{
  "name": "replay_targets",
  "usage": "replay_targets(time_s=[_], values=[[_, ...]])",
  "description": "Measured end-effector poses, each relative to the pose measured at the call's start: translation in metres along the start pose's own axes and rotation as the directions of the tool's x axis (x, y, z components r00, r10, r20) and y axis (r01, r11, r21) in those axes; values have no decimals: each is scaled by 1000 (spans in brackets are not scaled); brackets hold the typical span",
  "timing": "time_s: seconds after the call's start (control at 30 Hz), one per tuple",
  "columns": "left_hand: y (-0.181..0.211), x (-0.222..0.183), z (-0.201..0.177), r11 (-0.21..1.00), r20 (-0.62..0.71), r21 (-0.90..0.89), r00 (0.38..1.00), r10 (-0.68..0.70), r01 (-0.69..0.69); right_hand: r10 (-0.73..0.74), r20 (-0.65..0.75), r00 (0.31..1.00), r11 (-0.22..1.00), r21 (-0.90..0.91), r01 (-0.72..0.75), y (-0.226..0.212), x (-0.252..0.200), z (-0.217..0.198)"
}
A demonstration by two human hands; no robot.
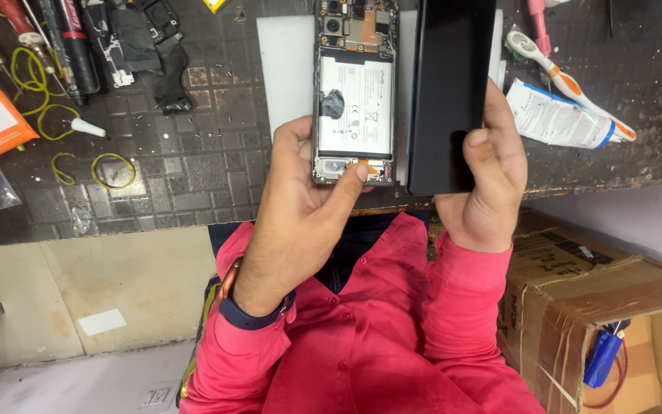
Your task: The person handles a disassembled smartphone, aligns and attaches the screen assembly to the phone body, and uses a small tool to adjust internal components. The person then sets the phone aside and picks up another phone frame to continue working.
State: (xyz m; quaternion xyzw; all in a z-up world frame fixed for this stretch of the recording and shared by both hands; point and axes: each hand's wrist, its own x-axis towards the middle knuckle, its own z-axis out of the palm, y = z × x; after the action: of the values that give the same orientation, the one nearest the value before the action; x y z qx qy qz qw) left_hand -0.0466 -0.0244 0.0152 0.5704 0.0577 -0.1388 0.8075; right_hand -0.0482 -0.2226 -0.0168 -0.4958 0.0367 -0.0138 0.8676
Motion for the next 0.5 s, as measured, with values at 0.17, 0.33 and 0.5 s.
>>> replay_targets(time_s=[0.17,0.33,0.5], values=[[-15,-1,3,958,21,-260,993,-119,120,-47,7,999,995,-91,47,2,-1,5],[-22,-2,9,959,21,-253,992,-127,128,-77,22,997,986,-143,80,3,-3,7],[-24,-2,14,971,-50,-228,994,-92,78,-83,11,996,987,-139,84,4,-3,7]])
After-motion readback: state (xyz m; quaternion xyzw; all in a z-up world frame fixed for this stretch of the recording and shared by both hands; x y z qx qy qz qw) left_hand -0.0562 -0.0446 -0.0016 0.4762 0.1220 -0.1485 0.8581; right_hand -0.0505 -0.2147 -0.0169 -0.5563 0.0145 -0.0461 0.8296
